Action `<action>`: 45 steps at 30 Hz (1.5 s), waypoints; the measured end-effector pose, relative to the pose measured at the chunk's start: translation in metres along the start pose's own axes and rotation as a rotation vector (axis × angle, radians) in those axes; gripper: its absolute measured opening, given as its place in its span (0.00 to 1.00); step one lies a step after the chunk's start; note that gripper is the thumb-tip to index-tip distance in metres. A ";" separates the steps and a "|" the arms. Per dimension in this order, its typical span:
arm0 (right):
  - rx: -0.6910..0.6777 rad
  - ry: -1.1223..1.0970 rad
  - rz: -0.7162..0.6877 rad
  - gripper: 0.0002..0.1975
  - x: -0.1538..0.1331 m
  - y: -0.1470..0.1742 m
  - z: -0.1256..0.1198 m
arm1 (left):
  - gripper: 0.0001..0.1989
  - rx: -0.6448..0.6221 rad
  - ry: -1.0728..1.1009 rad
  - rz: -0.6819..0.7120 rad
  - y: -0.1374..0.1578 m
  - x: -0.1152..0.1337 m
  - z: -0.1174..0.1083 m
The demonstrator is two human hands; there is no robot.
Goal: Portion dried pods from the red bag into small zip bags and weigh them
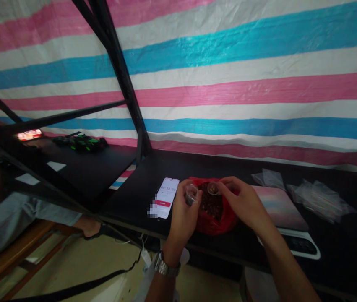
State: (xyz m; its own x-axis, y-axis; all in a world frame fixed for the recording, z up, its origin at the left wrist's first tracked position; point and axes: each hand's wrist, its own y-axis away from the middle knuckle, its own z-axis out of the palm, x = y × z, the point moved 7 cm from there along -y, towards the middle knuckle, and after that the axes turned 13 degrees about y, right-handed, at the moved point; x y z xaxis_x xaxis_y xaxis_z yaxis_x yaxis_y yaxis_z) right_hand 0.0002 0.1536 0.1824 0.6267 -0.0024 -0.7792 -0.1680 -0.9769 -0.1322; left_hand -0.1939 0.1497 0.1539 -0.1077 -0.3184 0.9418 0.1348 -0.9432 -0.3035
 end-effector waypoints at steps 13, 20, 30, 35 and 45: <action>0.329 0.414 -0.467 0.11 -0.059 0.033 -0.011 | 0.16 -0.083 -0.030 -0.043 0.004 -0.009 0.019; -0.050 0.771 -0.235 0.05 -0.020 0.020 -0.005 | 0.11 0.095 -0.225 -0.150 0.007 0.011 -0.009; -0.160 0.735 -0.211 0.04 -0.019 0.029 0.021 | 0.07 -0.086 0.046 -0.382 0.032 -0.003 0.015; -0.170 0.505 -0.108 0.08 -0.006 0.020 0.015 | 0.15 -0.083 0.130 -0.432 0.027 -0.007 0.014; -0.033 0.036 -0.032 0.12 0.003 0.010 -0.011 | 0.09 -0.090 -0.132 -0.214 0.021 0.008 0.017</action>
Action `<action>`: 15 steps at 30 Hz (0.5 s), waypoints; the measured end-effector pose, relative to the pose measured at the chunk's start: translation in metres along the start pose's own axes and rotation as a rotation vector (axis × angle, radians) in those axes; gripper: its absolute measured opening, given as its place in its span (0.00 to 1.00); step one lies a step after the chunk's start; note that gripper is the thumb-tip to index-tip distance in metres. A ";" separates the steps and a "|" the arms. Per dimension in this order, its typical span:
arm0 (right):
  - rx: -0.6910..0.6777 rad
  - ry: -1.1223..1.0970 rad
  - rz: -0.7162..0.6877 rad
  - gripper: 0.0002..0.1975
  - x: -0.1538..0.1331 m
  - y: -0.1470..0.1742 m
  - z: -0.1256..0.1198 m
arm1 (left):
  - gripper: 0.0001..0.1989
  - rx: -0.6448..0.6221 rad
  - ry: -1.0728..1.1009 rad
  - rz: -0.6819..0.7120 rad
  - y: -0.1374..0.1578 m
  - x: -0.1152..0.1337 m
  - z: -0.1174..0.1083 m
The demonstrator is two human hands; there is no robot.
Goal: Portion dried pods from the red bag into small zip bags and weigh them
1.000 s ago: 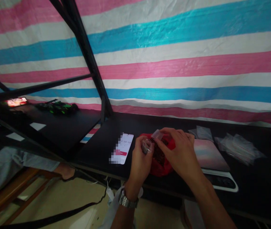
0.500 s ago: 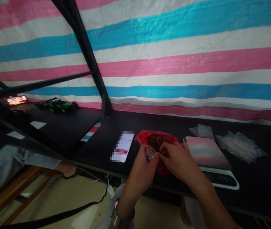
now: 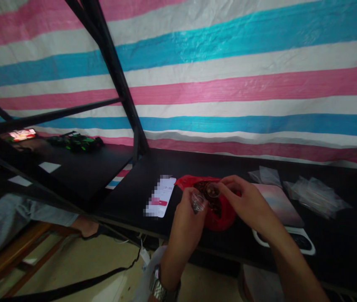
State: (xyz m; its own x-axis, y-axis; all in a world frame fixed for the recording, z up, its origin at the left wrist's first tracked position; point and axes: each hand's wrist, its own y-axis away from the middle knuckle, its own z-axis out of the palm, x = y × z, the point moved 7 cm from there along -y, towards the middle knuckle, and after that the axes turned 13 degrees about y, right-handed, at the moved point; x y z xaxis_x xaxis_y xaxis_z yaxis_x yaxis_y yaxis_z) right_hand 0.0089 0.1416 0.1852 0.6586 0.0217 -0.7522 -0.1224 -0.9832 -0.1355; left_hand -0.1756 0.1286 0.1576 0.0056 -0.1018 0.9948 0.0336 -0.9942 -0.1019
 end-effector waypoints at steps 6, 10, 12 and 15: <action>0.091 0.247 -0.212 0.08 -0.050 0.017 -0.004 | 0.08 -0.042 0.014 0.014 -0.001 -0.004 0.011; 0.111 0.356 -0.365 0.09 -0.066 0.024 -0.003 | 0.09 -0.048 0.137 0.033 -0.003 -0.004 0.011; 0.156 0.361 -0.393 0.10 -0.067 0.025 -0.006 | 0.09 -0.042 0.196 0.048 -0.004 -0.004 0.012; 0.209 0.351 -0.407 0.11 -0.065 0.023 -0.008 | 0.08 -0.013 0.231 0.055 -0.006 -0.004 0.011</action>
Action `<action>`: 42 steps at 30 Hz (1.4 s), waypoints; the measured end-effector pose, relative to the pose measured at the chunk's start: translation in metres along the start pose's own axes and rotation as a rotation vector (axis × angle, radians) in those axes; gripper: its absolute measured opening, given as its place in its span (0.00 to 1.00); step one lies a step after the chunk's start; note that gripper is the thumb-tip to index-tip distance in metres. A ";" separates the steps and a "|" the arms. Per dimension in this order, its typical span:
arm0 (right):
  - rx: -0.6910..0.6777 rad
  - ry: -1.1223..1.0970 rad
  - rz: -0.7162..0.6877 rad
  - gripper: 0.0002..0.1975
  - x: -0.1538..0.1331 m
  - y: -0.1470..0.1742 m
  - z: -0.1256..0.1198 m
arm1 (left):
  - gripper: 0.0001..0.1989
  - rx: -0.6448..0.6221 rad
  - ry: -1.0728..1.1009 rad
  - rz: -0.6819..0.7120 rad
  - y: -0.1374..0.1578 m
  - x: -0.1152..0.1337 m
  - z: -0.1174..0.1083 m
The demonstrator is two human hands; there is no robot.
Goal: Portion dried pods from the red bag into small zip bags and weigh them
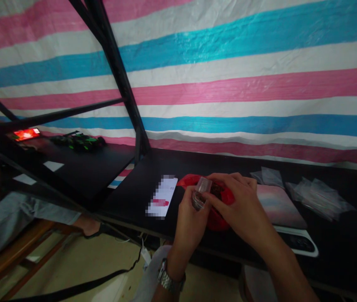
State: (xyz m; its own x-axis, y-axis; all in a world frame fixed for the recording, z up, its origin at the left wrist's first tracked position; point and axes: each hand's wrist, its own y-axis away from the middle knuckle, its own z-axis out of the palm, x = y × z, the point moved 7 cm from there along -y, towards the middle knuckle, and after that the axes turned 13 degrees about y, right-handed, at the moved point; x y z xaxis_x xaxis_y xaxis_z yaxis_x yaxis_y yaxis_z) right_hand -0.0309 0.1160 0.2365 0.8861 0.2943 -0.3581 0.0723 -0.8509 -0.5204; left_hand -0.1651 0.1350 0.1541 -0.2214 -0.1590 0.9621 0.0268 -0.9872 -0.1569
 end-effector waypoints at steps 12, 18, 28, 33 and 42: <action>-0.258 0.305 0.166 0.05 0.032 0.008 0.063 | 0.07 0.156 -0.118 -0.010 -0.007 0.001 -0.030; -0.359 0.086 0.257 0.05 0.027 0.007 0.071 | 0.10 0.153 -0.001 -0.075 -0.010 -0.011 -0.032; -0.108 -0.253 0.428 0.13 0.054 0.002 0.029 | 0.06 0.091 -0.167 0.049 -0.003 0.005 -0.017; -0.063 -0.107 0.190 0.12 0.013 -0.001 0.014 | 0.07 0.050 -0.184 -0.013 0.000 -0.005 -0.010; 0.002 0.033 -0.027 0.14 -0.001 0.000 0.009 | 0.08 0.053 -0.095 0.008 -0.003 -0.007 -0.010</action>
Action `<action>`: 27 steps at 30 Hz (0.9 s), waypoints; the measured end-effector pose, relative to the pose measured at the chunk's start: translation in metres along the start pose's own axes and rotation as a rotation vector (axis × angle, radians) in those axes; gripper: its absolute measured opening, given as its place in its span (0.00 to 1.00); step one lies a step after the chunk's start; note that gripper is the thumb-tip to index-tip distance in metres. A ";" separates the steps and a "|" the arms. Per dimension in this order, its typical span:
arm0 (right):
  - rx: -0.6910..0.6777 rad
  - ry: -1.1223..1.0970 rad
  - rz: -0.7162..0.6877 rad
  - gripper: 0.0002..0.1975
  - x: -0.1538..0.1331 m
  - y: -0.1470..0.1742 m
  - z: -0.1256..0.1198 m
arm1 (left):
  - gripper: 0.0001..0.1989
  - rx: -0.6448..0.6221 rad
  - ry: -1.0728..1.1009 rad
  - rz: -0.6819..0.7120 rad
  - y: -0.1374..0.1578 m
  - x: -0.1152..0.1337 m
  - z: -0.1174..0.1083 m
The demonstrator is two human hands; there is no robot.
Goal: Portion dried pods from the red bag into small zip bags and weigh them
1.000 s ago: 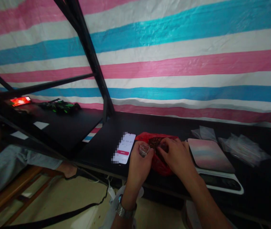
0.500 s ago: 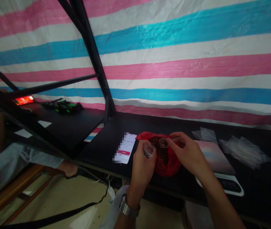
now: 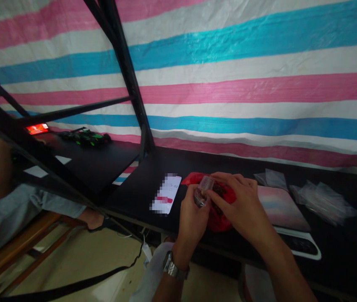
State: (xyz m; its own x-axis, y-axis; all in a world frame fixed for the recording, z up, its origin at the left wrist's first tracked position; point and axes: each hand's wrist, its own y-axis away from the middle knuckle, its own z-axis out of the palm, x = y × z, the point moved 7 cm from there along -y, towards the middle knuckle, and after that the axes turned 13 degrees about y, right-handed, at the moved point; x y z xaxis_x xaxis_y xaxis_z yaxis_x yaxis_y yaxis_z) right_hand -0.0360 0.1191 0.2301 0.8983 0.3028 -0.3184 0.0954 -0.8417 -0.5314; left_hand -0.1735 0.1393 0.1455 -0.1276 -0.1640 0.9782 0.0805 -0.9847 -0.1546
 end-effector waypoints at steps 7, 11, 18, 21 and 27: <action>0.026 0.045 0.156 0.13 0.028 -0.002 0.010 | 0.07 0.016 0.038 0.065 -0.001 0.007 -0.002; -0.096 0.069 0.207 0.09 0.042 -0.002 0.024 | 0.08 0.044 0.042 0.129 0.001 0.014 -0.004; -0.289 -0.318 0.095 0.06 0.006 0.006 -0.002 | 0.18 0.023 0.021 0.226 0.015 0.021 0.005; -0.264 -0.307 0.128 0.04 -0.001 0.010 -0.011 | 0.25 0.061 -0.021 0.282 0.021 0.023 0.009; -0.112 -0.273 0.183 0.07 0.021 0.011 -0.029 | 0.31 -0.091 -0.023 0.357 0.030 0.031 0.033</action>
State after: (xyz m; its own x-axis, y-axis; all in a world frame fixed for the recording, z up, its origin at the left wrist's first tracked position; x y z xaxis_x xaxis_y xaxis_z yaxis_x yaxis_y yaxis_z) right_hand -0.0039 0.1029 0.2408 0.7584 0.2381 -0.6067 0.0035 -0.9324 -0.3615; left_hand -0.1426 0.1066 0.1756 -0.0849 -0.4983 0.8628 0.0276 -0.8668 -0.4979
